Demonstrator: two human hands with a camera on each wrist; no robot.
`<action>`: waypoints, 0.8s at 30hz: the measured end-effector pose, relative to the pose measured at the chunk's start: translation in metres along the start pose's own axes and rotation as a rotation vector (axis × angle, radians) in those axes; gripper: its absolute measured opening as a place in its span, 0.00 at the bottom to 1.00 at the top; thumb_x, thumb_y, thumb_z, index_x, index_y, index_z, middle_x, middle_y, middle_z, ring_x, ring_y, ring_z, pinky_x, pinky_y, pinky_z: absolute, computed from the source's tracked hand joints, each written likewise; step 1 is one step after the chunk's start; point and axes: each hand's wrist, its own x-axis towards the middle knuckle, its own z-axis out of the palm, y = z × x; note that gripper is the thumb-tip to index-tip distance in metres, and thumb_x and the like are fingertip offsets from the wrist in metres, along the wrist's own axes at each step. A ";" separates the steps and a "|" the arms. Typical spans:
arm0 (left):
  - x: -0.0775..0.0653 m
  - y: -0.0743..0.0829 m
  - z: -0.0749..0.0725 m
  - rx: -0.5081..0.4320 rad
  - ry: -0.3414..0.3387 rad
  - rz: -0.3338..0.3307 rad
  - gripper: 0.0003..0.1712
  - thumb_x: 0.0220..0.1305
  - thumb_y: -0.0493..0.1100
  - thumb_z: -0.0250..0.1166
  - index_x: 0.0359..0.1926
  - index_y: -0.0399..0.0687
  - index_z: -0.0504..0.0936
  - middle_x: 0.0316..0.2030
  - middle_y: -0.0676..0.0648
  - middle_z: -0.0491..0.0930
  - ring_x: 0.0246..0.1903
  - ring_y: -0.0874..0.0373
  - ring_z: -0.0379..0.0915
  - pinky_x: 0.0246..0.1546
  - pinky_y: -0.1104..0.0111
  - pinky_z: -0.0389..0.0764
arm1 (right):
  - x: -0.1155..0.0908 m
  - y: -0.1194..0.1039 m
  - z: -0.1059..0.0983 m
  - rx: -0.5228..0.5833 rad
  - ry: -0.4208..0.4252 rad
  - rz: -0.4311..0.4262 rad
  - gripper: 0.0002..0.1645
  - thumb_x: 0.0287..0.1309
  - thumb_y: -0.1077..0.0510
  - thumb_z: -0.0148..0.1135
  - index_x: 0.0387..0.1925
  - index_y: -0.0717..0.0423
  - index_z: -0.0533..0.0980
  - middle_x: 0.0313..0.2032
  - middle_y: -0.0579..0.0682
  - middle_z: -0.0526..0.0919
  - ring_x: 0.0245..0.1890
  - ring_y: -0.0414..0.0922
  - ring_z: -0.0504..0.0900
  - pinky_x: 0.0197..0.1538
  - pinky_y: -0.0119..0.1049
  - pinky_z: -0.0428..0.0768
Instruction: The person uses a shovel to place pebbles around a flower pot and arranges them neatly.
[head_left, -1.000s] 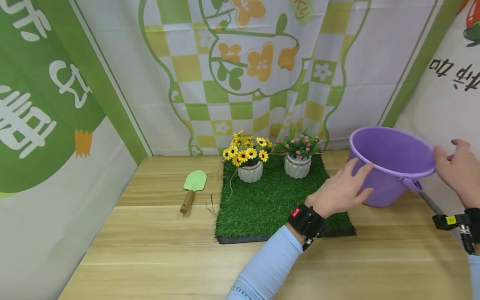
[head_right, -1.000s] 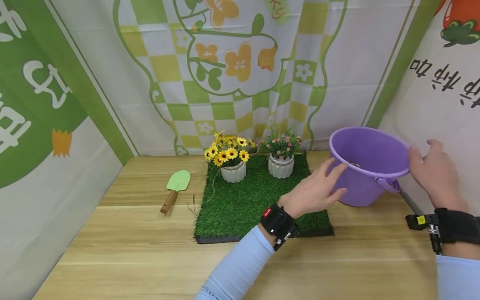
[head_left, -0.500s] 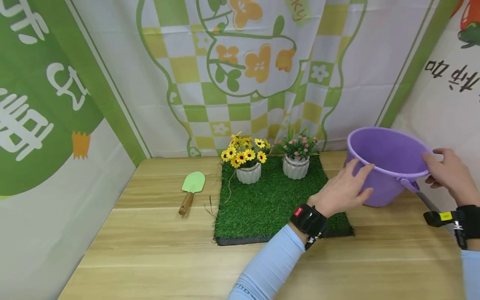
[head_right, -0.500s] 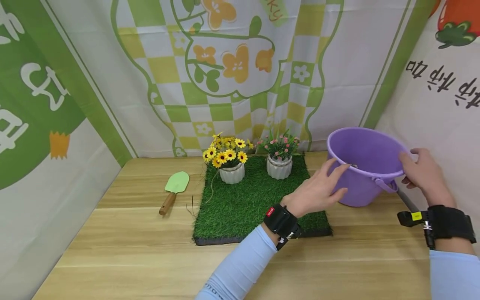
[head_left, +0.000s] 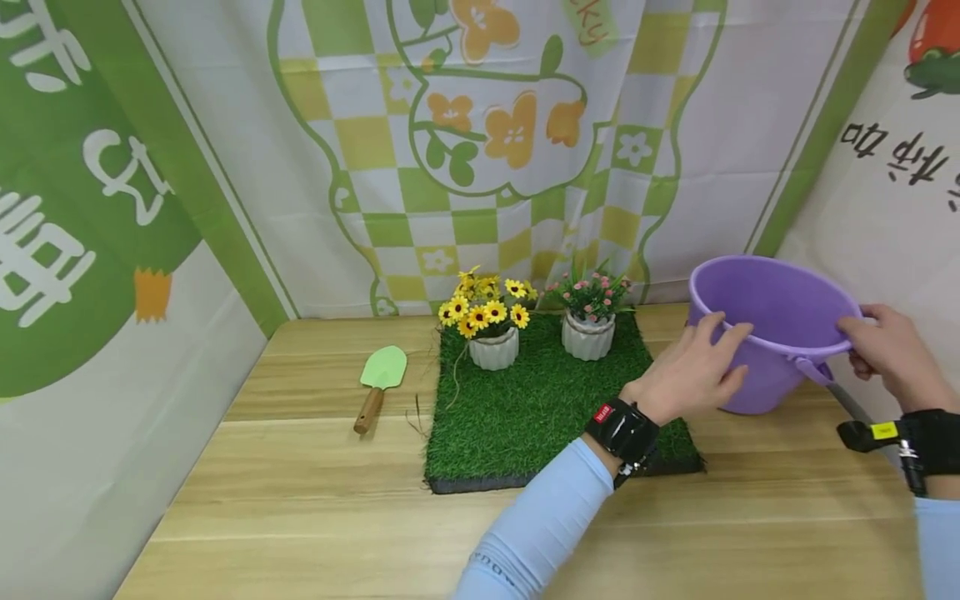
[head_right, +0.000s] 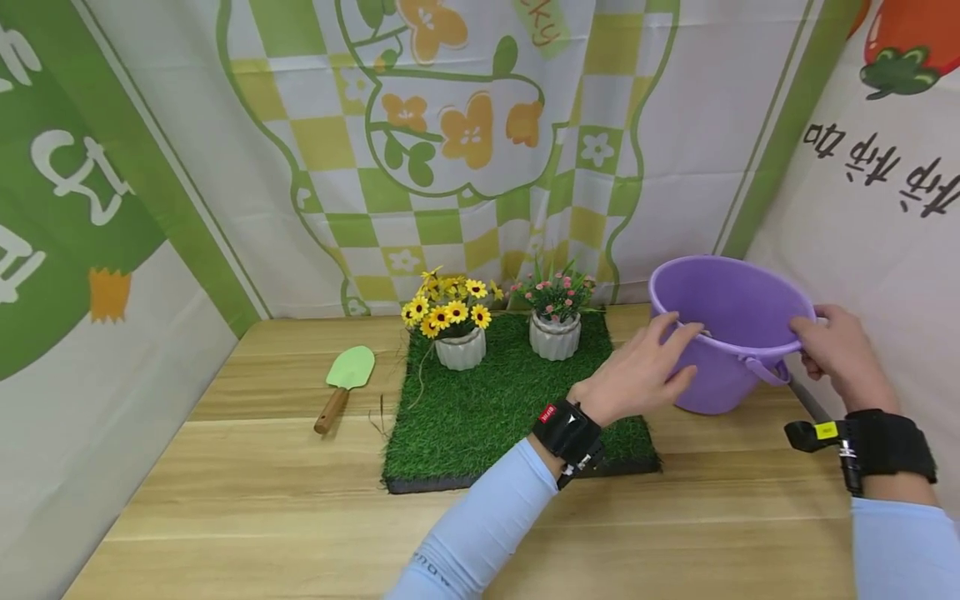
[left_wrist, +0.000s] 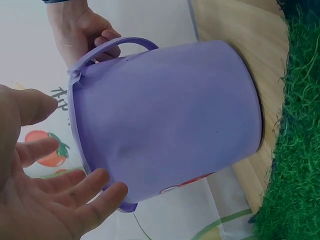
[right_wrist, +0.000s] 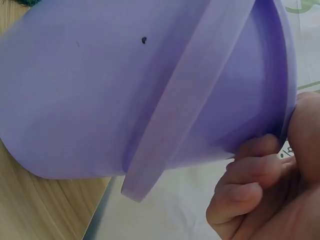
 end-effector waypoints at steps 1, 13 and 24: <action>0.002 0.000 -0.001 0.008 -0.005 -0.003 0.30 0.74 0.54 0.48 0.73 0.54 0.60 0.69 0.41 0.62 0.60 0.51 0.73 0.57 0.68 0.76 | 0.000 -0.001 0.000 0.005 0.000 0.003 0.42 0.70 0.50 0.36 0.68 0.82 0.43 0.17 0.47 0.69 0.14 0.40 0.68 0.19 0.38 0.71; 0.015 -0.008 0.002 0.022 -0.030 -0.021 0.28 0.74 0.53 0.47 0.72 0.56 0.62 0.70 0.44 0.63 0.59 0.52 0.72 0.55 0.69 0.76 | 0.002 -0.004 -0.003 0.003 -0.011 -0.002 0.40 0.70 0.53 0.37 0.68 0.83 0.45 0.14 0.44 0.68 0.13 0.39 0.66 0.19 0.38 0.70; 0.021 -0.010 0.003 0.017 -0.031 0.014 0.24 0.73 0.48 0.49 0.68 0.55 0.70 0.66 0.43 0.69 0.57 0.53 0.75 0.56 0.70 0.75 | 0.002 -0.002 -0.003 -0.011 -0.014 -0.004 0.40 0.69 0.52 0.38 0.67 0.83 0.46 0.14 0.45 0.69 0.13 0.40 0.67 0.19 0.38 0.70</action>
